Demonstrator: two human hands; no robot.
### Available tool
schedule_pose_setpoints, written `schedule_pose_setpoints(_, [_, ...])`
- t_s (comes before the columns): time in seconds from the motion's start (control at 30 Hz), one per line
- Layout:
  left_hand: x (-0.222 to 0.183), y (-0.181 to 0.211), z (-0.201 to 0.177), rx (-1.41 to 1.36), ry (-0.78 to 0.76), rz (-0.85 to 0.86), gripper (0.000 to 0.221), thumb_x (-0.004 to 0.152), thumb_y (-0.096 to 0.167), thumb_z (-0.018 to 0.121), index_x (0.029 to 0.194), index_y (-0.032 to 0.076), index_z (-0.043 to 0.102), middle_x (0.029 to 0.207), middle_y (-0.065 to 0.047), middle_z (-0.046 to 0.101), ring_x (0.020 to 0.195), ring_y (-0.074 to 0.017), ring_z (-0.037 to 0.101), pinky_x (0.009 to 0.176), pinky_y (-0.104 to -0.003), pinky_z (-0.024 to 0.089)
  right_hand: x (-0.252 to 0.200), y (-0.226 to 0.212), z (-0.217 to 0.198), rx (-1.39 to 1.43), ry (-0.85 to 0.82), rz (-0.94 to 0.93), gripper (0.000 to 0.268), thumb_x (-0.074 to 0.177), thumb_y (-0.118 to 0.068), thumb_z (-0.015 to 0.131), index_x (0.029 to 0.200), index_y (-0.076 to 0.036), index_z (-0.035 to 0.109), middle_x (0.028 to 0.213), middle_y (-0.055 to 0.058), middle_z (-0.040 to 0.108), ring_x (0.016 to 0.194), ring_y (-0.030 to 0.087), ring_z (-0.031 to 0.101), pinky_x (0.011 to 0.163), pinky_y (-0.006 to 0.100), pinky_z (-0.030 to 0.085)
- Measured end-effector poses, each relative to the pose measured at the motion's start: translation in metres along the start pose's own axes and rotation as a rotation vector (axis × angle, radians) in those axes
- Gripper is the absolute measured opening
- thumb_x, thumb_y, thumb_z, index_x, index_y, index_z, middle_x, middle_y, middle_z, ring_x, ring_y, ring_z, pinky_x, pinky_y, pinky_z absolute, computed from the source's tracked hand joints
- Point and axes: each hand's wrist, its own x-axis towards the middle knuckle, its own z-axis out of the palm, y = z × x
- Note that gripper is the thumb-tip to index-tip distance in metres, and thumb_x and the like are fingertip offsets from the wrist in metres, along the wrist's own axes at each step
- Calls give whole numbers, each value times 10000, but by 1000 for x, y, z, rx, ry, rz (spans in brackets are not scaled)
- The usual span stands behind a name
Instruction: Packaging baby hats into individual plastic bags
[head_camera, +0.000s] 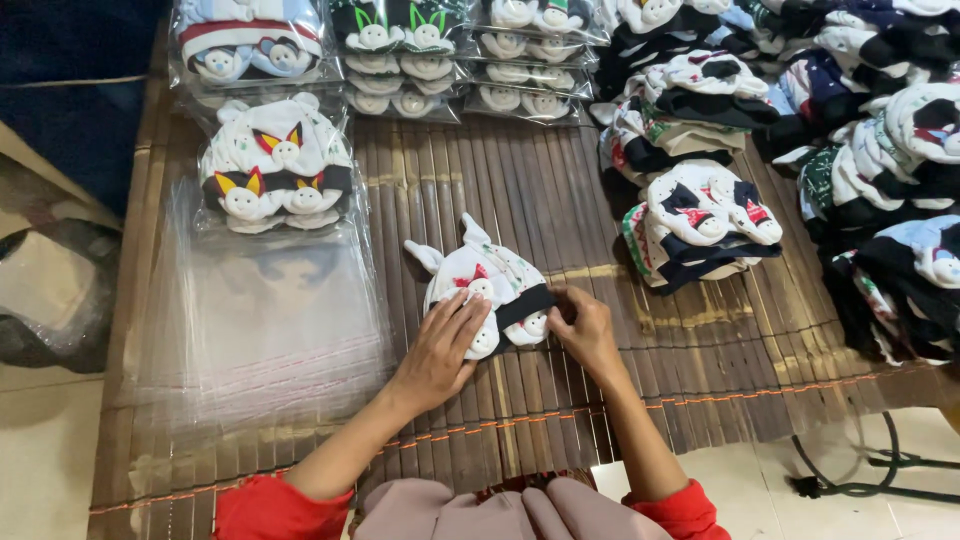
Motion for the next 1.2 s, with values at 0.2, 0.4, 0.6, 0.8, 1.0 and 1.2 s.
schedule_pose_setpoints(0.2, [2, 0, -3, -27, -8, 7, 859, 792, 111, 740, 1571, 43, 385, 1539, -193, 477, 1470, -389, 392, 1194, -508, 297, -1, 4, 2, -50, 47, -48, 231, 824, -111, 698, 1039, -66, 770, 891, 174, 755, 839, 393, 734, 705, 449, 597])
schedule_pose_setpoints(0.4, [1, -1, 0, -62, 8, 8, 899, 797, 93, 731, 1598, 33, 325, 1562, -197, 452, 1471, -420, 375, 1185, -534, 292, -4, -28, -12, -328, 155, -454, 493, 729, -28, 678, 1210, -137, 657, 1192, 111, 635, 1134, 365, 620, 908, 469, 513])
schedule_pose_setpoints(0.6, [-10, -2, 8, 16, 127, -52, 1423, 556, 104, 935, 1651, 63, 26, 1686, -288, 150, 1517, -569, 112, 1173, -654, 156, -16, -85, 12, -134, -98, -779, 534, 895, -310, 728, 1365, -96, 592, 1458, 178, 576, 1421, 366, 494, 1061, 442, 411])
schedule_pose_setpoints(0.8, [-7, 2, 8, 16, 203, -163, 1486, 537, 139, 976, 1648, 99, -10, 1693, -300, 58, 1523, -580, 5, 1167, -690, 47, -9, -75, 20, -123, -237, -792, 477, 915, -278, 708, 1348, -93, 633, 1285, 200, 661, 1309, 411, 571, 936, 463, 503])
schedule_pose_setpoints(1.0, [-13, -8, 22, 49, 315, -105, 1313, 674, 247, 940, 1640, 89, 65, 1681, -296, 89, 1512, -576, 67, 1167, -668, 114, -14, -47, 27, 257, -164, -196, 326, 943, -290, 699, 1244, -163, 705, 922, 173, 758, 942, 391, 734, 778, 484, 564])
schedule_pose_setpoints(1.2, [-1, -2, 7, 103, 298, 124, 84, 961, 126, 643, 904, 134, 703, 1168, -68, 639, 1042, -282, 660, 818, -385, 528, -26, -17, 50, 1170, 221, 297, 258, 1017, -215, 632, 1195, -33, 674, 1020, 109, 753, 923, 191, 734, 856, 393, 620])
